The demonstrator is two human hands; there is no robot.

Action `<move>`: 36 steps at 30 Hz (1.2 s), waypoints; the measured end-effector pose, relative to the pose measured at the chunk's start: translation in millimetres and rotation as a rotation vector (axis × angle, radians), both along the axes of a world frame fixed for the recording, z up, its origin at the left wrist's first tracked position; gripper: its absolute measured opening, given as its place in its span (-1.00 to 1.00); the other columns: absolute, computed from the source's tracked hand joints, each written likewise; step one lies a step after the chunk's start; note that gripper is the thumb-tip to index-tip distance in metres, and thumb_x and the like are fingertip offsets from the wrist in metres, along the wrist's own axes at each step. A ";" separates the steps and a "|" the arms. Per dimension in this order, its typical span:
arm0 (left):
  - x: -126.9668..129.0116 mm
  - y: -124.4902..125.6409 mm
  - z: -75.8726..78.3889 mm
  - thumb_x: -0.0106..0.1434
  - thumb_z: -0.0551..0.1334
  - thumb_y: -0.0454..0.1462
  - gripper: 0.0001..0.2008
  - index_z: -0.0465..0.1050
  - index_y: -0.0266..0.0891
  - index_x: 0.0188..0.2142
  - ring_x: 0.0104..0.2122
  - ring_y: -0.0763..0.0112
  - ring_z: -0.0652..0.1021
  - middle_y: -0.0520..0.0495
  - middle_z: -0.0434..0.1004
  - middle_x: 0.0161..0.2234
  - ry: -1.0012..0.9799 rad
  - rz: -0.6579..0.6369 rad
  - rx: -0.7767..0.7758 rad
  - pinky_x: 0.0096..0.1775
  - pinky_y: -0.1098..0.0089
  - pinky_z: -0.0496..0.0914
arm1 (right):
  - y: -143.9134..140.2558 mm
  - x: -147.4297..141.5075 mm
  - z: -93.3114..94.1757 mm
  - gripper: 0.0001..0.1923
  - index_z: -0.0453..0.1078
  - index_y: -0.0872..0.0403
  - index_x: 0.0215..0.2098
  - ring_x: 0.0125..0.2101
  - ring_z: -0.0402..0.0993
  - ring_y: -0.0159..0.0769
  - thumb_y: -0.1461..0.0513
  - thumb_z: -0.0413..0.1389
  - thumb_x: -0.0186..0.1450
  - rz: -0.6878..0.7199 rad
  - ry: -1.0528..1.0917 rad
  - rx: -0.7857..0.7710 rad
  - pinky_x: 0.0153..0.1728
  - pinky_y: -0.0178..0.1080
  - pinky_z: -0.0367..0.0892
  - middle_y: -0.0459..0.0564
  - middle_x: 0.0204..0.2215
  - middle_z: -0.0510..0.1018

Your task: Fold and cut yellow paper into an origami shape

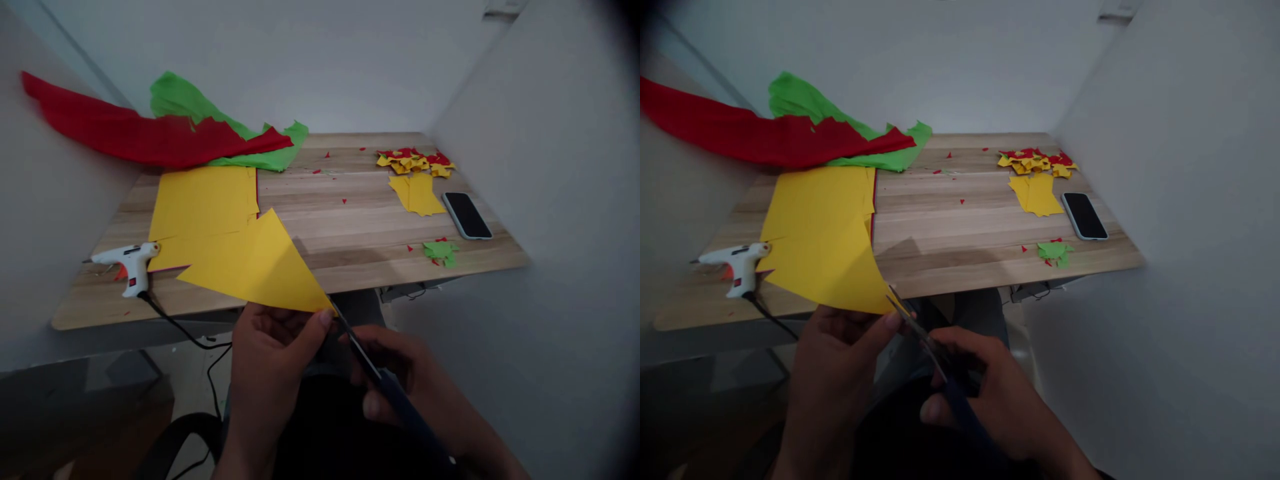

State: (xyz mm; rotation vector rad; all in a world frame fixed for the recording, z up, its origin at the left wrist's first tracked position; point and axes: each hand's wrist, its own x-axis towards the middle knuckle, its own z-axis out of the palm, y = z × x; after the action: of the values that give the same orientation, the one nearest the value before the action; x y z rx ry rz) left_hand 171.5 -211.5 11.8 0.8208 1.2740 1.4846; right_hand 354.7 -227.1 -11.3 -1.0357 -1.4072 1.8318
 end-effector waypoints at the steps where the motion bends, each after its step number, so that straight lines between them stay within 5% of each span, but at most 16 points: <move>1: 0.2 0.0 -0.1 0.07 0.46 -0.36 -0.78 0.53 -0.22 -0.28 -0.42 0.44 0.68 0.05 0.70 -0.39 0.003 0.007 0.001 -0.37 0.58 0.57 | 0.3 -0.3 0.0 -0.40 0.44 -0.16 0.10 -0.39 0.39 -0.40 0.28 0.35 0.10 -0.004 -0.005 0.010 -0.37 -0.33 0.31 -0.17 -0.38 0.52; 14: 1.2 -0.6 -0.1 0.05 0.46 -0.33 -0.75 0.52 -0.24 -0.26 -0.41 0.42 0.67 0.01 0.68 -0.40 -0.012 -0.003 -0.037 -0.34 0.52 0.57 | 0.0 -1.5 -2.4 -0.45 0.50 -0.16 0.07 -0.46 0.40 -0.43 0.25 0.36 0.11 -0.016 0.072 0.013 -0.42 -0.37 0.32 -0.19 -0.47 0.54; 21: 0.3 -2.4 -2.1 0.05 0.46 -0.30 -0.77 0.52 -0.24 -0.29 -0.45 0.40 0.66 0.00 0.66 -0.43 0.028 -0.008 -0.024 -0.38 0.49 0.57 | 2.2 -1.7 -4.6 -0.78 0.58 -0.01 -0.23 -0.53 0.31 -0.46 0.21 0.34 0.13 0.027 0.049 0.046 -0.50 -0.38 0.25 -0.16 -0.51 0.51; 36: -0.2 -2.3 -1.9 0.04 0.46 -0.29 -0.77 0.52 -0.24 -0.30 -0.52 0.41 0.62 0.02 0.61 -0.51 0.040 -0.007 -0.041 -0.41 0.48 0.56 | 3.4 -0.1 -6.9 -0.80 0.60 -0.05 -0.24 -0.52 0.29 -0.42 0.19 0.34 0.14 0.037 -0.053 0.107 -0.48 -0.33 0.24 -0.18 -0.52 0.48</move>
State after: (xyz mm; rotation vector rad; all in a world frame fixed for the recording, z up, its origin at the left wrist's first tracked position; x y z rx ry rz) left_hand 171.2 -213.8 10.0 0.8304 1.3258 1.4386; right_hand 354.6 -223.7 -18.3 -1.0170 -1.5485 1.7459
